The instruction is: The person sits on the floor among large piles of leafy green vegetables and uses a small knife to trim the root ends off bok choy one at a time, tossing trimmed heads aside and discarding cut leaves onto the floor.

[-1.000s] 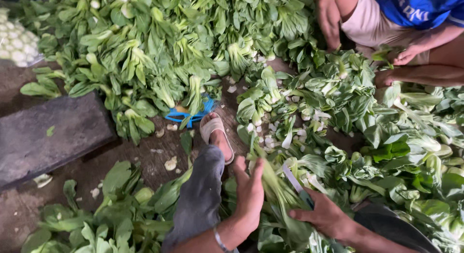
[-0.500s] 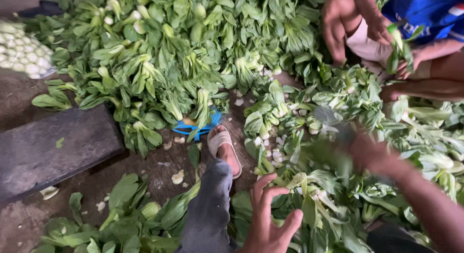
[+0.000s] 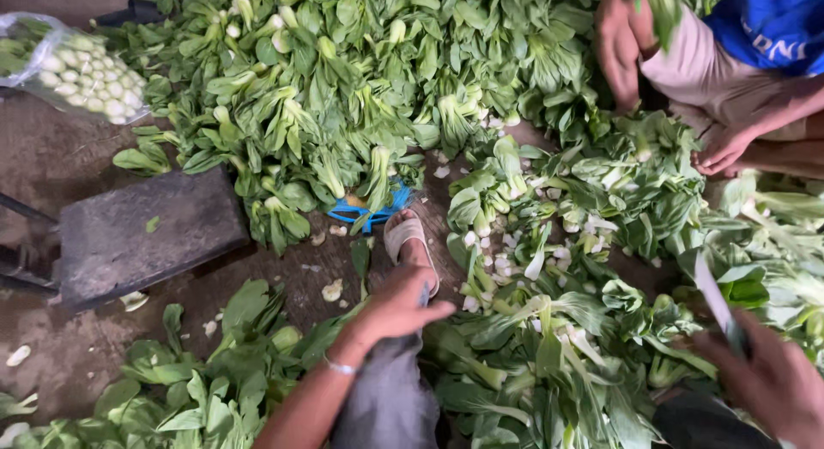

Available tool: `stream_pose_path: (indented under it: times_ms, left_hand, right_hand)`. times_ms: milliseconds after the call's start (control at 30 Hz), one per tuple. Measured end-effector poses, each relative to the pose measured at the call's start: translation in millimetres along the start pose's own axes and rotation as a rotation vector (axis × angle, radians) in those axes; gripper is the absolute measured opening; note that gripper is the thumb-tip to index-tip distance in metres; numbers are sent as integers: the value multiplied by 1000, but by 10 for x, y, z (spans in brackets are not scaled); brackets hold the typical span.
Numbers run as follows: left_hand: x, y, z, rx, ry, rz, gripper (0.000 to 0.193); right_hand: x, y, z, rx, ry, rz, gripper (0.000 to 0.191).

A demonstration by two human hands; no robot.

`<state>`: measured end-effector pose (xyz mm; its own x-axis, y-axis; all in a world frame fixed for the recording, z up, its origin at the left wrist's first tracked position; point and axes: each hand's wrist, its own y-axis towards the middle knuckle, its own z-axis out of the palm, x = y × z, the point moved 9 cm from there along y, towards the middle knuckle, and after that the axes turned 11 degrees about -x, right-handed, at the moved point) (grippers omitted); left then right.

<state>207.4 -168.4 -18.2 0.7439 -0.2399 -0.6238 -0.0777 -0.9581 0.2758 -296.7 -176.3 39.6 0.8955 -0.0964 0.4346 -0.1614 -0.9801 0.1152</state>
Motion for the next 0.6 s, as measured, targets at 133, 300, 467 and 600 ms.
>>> stream_pose_path:
  times_ms: [133, 300, 467, 600]
  left_hand:
    - [1089, 16, 349, 213, 231, -329, 76]
    - [1364, 153, 887, 300, 323, -326, 44]
    - [1184, 420, 1286, 317, 325, -207, 37]
    - [1031, 658, 1504, 273, 389, -97, 44]
  right_hand:
    - [-1541, -356, 340, -326, 487, -29, 44]
    - [-3349, -939, 570, -131, 103, 668, 32]
    - [-3677, -1855, 239, -39, 68, 617, 39]
    - [-3554, -2273, 61, -110, 39, 616, 42]
